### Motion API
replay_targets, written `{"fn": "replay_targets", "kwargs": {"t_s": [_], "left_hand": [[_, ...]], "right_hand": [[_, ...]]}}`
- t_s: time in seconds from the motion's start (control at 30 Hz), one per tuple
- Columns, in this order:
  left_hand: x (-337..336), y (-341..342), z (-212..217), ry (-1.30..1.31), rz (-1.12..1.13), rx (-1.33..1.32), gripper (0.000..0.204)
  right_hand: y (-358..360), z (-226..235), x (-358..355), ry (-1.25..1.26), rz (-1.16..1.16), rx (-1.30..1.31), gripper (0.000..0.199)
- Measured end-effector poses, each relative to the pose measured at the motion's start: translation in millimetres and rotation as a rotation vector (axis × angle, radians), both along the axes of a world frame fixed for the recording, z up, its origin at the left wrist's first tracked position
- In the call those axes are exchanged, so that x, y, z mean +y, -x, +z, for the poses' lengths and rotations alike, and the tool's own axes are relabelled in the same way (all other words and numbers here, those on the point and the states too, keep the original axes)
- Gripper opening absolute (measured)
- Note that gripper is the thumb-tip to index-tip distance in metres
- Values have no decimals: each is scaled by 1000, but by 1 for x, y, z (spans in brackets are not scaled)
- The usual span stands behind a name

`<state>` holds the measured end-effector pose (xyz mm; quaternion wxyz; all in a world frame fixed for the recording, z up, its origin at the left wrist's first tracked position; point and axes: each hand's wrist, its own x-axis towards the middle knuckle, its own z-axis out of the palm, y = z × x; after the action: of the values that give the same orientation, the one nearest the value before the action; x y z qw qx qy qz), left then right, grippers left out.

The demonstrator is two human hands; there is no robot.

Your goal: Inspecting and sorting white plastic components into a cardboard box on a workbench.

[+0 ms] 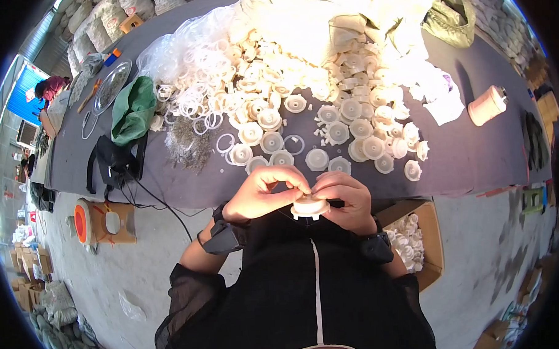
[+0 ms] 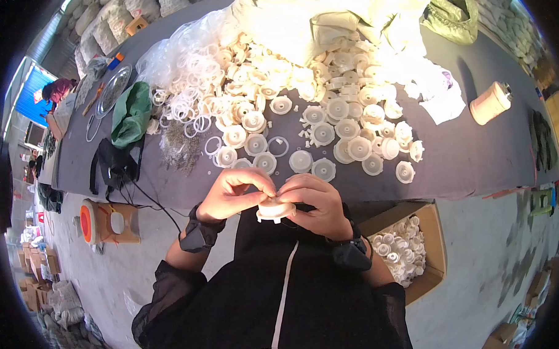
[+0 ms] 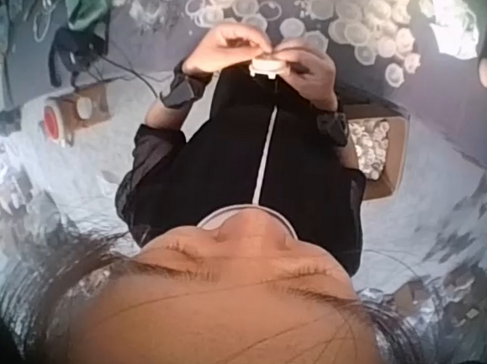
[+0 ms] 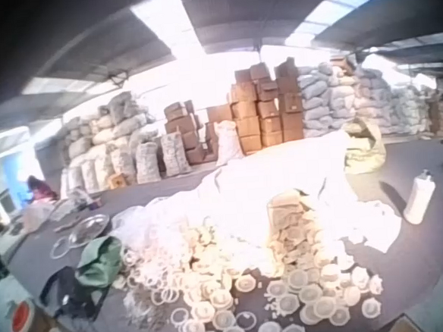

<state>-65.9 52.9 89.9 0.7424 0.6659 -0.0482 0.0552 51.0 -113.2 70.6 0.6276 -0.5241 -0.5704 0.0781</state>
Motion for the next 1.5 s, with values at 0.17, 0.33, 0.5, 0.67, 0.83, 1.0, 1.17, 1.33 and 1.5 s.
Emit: {"fn": "replay_targets", "kwargs": {"t_s": [0.17, 0.33, 0.5, 0.67, 0.83, 1.0, 1.17, 1.33, 1.5], "left_hand": [[-9, 4, 15, -118, 98, -9, 29], [-16, 9, 13, -369, 105, -91, 44], [-19, 11, 10, -497, 226, -216, 26], [-19, 3, 7, -574, 258, -383, 27], [-17, 1, -17, -451, 296, -253, 18], [-7, 7, -47, -217, 561, -63, 13], [24, 9, -61, -162, 477, 38, 12], [84, 36, -54, -231, 701, 64, 14], [201, 61, -59, -280, 1008, 108, 18]], "right_hand": [[-4, -1, -1, -7, -55, -65, 20], [-6, 9, -5, 14, -88, -172, 20], [-5, 7, -7, 26, -117, -222, 20], [-3, 5, -4, -52, -151, -207, 24], [-7, -18, -2, 70, -138, -26, 23], [-35, -55, -7, 380, -423, 493, 18], [-104, -86, -24, 276, -624, 658, 36], [-99, -97, -19, 142, -704, 518, 43], [-63, -99, -33, 246, -957, -92, 30]]}}
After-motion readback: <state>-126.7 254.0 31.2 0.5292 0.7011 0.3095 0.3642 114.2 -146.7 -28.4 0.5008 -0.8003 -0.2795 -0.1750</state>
